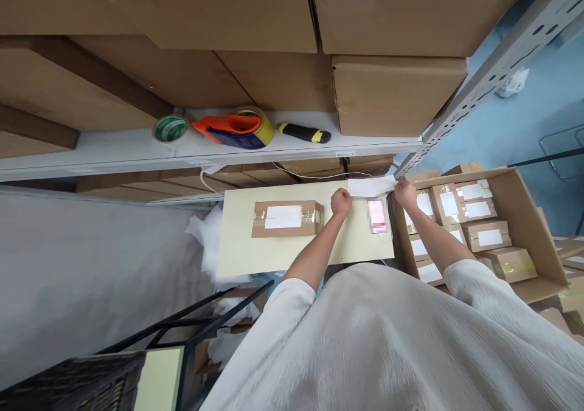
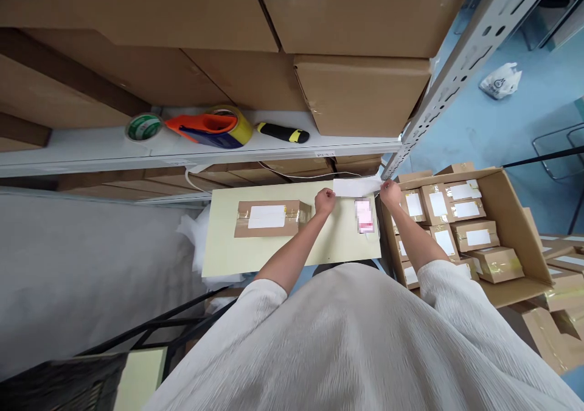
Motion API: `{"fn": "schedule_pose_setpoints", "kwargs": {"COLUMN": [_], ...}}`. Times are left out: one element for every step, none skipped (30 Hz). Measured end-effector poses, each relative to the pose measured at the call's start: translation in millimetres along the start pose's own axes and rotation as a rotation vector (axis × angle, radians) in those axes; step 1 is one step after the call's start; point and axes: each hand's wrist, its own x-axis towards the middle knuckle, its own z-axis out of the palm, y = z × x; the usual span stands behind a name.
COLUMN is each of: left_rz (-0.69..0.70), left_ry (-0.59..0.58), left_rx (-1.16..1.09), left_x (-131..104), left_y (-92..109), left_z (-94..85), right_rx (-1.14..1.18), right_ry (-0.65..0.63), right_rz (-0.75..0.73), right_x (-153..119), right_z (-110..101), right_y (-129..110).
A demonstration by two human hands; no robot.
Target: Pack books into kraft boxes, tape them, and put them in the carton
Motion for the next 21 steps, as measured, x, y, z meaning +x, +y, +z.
{"fn": "schedule_pose_setpoints", "kwargs": {"left_rz": [0.010, 0.023, 0.036, 0.048, 0.057, 0.062, 0.062, 0.062, 0.062, 0.062, 0.061, 0.058, 0.049, 0.035, 0.017, 0.003, -0.005, -0.004, 0.004, 0.016, 0.026], "left_ry": [0.017, 0.035, 0.054, 0.072, 0.089, 0.105, 0.121, 0.136, 0.150, 0.164, 0.178, 0.192, 0.208, 0.227, 0.251, 0.273, 0.291, 0.301, 0.303, 0.297, 0.284], "left_rx": [-0.003, -0.005, -0.006, -0.009, -0.013, -0.016, -0.018, -0.022, -0.030, -0.040, -0.054, -0.071, -0.088, -0.104, -0.121, -0.137, -0.152, -0.168, -0.184, -0.203, -0.223], "left_x": [-0.3, -0.6, -1.1, -1.8, -2.6, -3.5, -4.6, -5.7, -6.8, -7.7, -8.6, -9.2, -9.8, -10.4, -11.0, -11.7, -12.8, -14.3, -16.2, -18.7, -21.7], "left_y": [0.4, 0.8, 1.2, 1.5, 1.8, 2.0, 2.2, 2.3, 2.5, 2.6, 2.8, 2.9, 3.0, 2.9, 2.7, 2.3, 1.6, 0.6, -0.7, -2.3, -4.1], "left_z": [-1.4, -2.9, -4.4, -6.0, -7.8, -9.7, -11.8, -14.1, -16.4, -18.9, -21.3, -23.8, -26.1, -28.3, -30.3, -32.1, -33.6, -35.0, -36.3, -37.6, -39.0], "right_rx": [0.014, 0.028, 0.041, 0.055, 0.068, 0.081, 0.091, 0.098, 0.102, 0.106, 0.111, 0.117, 0.125, 0.132, 0.138, 0.143, 0.151, 0.162, 0.177, 0.194, 0.211], "right_ry": [0.006, 0.012, 0.019, 0.026, 0.032, 0.038, 0.041, 0.042, 0.042, 0.041, 0.039, 0.039, 0.040, 0.039, 0.035, 0.028, 0.019, 0.011, 0.009, 0.016, 0.031], "right_rz": [0.016, 0.025, 0.030, 0.034, 0.037, 0.038, 0.037, 0.037, 0.038, 0.036, 0.035, 0.032, 0.029, 0.027, 0.029, 0.037, 0.048, 0.057, 0.062, 0.059, 0.050], "right_x": [1.2, 2.4, 3.4, 4.2, 4.9, 5.3, 5.4, 5.4, 5.2, 4.8, 4.3, 3.7, 3.1, 2.4, 1.6, 0.5, -0.9, -2.8, -5.3, -8.5, -12.5], "right_z": [0.3, 0.7, 1.0, 1.3, 1.5, 1.6, 1.5, 1.4, 1.1, 0.9, 0.6, 0.4, 0.1, -0.3, -0.6, -1.0, -1.3, -1.5, -1.3, -0.8, 0.3], "right_y": [1.3, 2.5, 3.7, 4.9, 5.9, 6.8, 7.4, 7.7, 7.7, 7.5, 7.2, 6.8, 6.5, 6.3, 6.3, 6.6, 6.9, 7.3, 7.4, 7.0, 6.1]}}
